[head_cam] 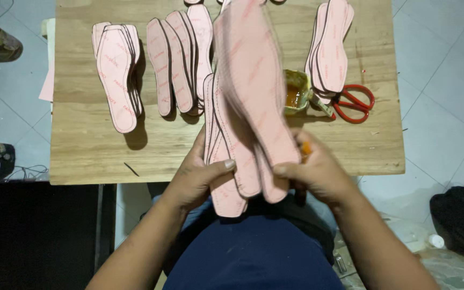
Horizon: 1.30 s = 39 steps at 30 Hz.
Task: The person applies glue to pink shoe insoles using a brush, then stacks them on the table. The person repeats this process for multiple insoles.
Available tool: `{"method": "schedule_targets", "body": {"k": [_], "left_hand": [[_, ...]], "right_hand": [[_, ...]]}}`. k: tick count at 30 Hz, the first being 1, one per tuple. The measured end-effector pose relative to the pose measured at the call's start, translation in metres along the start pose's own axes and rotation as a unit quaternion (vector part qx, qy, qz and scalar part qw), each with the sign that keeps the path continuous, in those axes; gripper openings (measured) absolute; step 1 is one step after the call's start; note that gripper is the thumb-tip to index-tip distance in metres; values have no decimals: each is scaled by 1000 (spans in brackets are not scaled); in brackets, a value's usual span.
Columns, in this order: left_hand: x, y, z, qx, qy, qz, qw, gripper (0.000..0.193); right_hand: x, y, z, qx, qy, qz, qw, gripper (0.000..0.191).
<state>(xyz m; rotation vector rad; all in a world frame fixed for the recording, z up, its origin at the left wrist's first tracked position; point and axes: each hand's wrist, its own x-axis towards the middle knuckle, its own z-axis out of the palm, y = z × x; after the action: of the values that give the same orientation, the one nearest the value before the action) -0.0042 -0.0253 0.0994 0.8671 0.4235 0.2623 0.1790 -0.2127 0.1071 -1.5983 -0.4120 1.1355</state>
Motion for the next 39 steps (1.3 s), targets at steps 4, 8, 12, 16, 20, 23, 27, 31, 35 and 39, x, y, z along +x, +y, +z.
{"method": "schedule_targets", "body": {"k": [4, 8, 12, 16, 20, 23, 27, 31, 35, 39], "left_hand": [[2, -3, 3, 66, -2, 30, 997, 96], [5, -6, -37, 99, 25, -104, 989, 101], [6, -4, -100, 47, -179, -117, 976, 76], [2, -22, -117, -30, -96, -289, 952, 56], [2, -23, -90, -103, -55, -270, 956, 63], [-10, -22, -56, -204, 6, -206, 957, 67], [-24, -26, -29, -269, -19, -78, 960, 74], [-18, -44, -29, 4, -57, 45, 997, 73], [-10, -52, -36, 218, 40, -49, 974, 46], [2, -25, -41, 391, 102, 146, 903, 53]], "right_hand": [[8, 0, 20, -78, -25, -113, 990, 76], [2, -15, 12, -114, -7, -117, 986, 77], [-17, -44, -14, -253, -73, -38, 964, 79], [-17, -57, -14, -401, -232, -79, 883, 77], [-8, -46, -4, -319, -301, 68, 896, 96], [-5, -25, 0, -237, -273, 84, 929, 100], [11, -6, -1, -215, -138, -57, 965, 101], [26, 8, 25, -160, -104, -103, 976, 102], [28, 23, 49, -308, -84, -140, 937, 107], [33, 43, 34, -344, -108, -169, 917, 96]]}}
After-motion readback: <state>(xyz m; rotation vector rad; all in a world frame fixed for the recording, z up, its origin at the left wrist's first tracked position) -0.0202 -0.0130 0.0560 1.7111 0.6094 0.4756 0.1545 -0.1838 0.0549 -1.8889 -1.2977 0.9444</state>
